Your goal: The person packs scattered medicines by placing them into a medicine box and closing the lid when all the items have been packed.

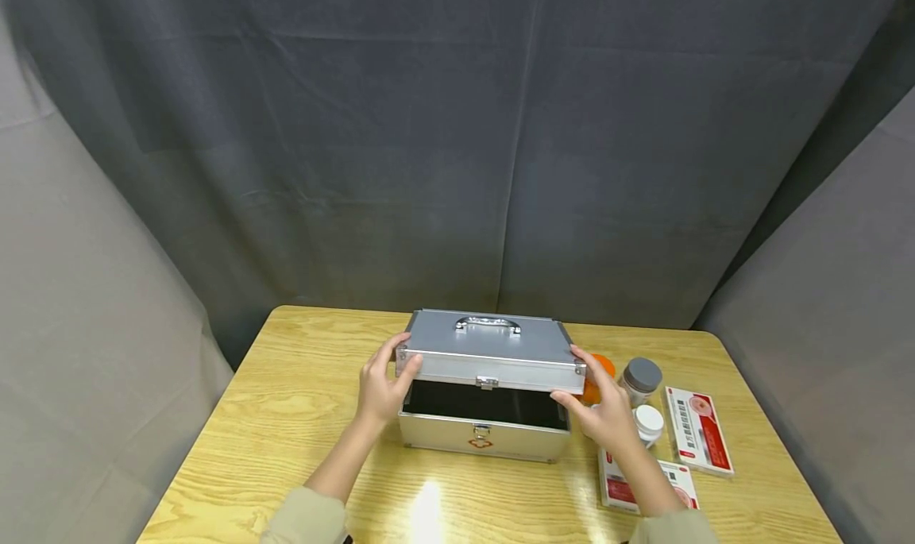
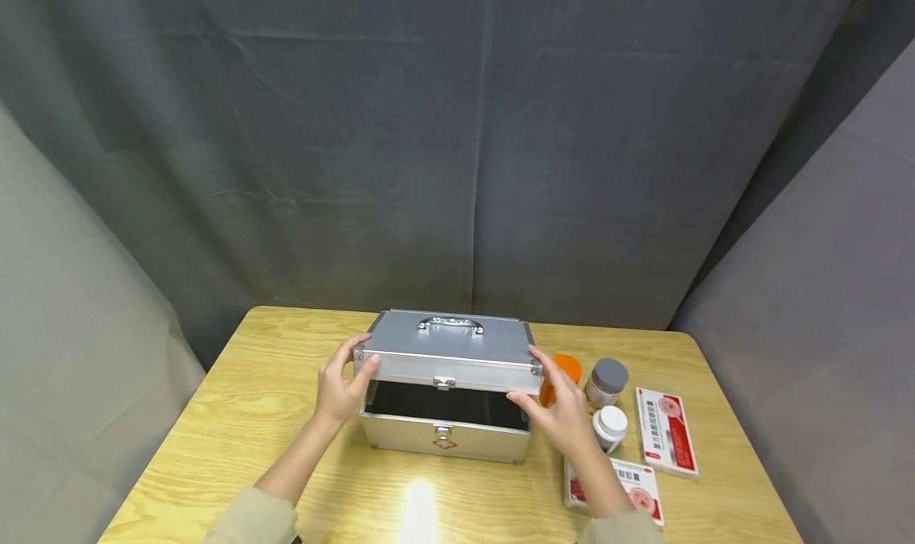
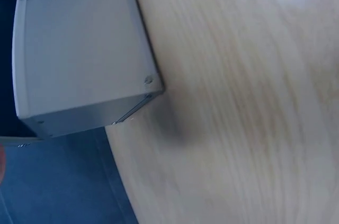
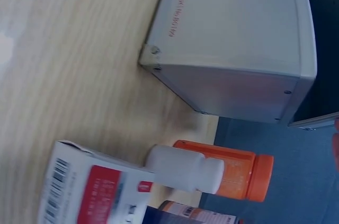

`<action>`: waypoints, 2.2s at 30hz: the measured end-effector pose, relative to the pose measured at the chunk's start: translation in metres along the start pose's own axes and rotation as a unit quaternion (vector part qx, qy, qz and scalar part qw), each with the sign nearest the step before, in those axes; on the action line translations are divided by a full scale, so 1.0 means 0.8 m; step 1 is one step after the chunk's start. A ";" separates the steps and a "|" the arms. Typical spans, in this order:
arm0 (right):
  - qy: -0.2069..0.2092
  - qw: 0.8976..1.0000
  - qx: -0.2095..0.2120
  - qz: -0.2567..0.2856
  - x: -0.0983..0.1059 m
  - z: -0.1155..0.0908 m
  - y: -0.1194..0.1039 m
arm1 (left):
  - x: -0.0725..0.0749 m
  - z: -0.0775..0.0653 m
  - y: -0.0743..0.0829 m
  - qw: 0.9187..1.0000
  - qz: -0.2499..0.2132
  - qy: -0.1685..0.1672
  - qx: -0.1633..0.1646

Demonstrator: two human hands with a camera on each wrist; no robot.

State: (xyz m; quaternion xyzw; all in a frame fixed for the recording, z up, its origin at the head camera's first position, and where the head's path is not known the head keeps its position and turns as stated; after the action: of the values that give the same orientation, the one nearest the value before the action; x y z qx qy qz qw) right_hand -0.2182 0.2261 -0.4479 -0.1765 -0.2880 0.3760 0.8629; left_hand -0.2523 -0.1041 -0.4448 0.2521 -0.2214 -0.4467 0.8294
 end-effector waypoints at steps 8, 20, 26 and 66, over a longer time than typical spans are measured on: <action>-0.005 1.000 -0.013 0.024 0.002 0.018 -0.004 | 0.001 0.019 -0.006 0.996 -0.022 -0.085 0.031; -0.017 1.000 -0.018 0.002 0.004 0.044 -0.006 | 0.009 0.041 0.013 0.986 -0.057 -0.159 0.000; -0.029 0.999 -0.033 -0.008 0.000 0.052 -0.004 | 0.006 0.047 0.012 0.981 -0.072 -0.173 0.049; -0.067 0.964 -0.255 -0.031 -0.030 -0.057 0.022 | -0.049 0.104 -0.059 0.975 -0.054 -0.130 0.174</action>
State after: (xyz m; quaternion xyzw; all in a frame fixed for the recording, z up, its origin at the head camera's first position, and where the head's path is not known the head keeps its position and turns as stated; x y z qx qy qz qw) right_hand -0.2123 0.2158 -0.5010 -0.3564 -0.4369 0.2736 0.7793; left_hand -0.3513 -0.1114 -0.4150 0.3439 -0.3877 -0.4744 0.7116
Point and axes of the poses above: each hand's wrist, its own z-axis towards the middle knuckle, its own x-axis out of the back of the hand, y = z × x, the point moved 6 cm from there along z, towards the middle knuckle, and after that the axes turned 13 degrees about y, right-handed, at the moved point
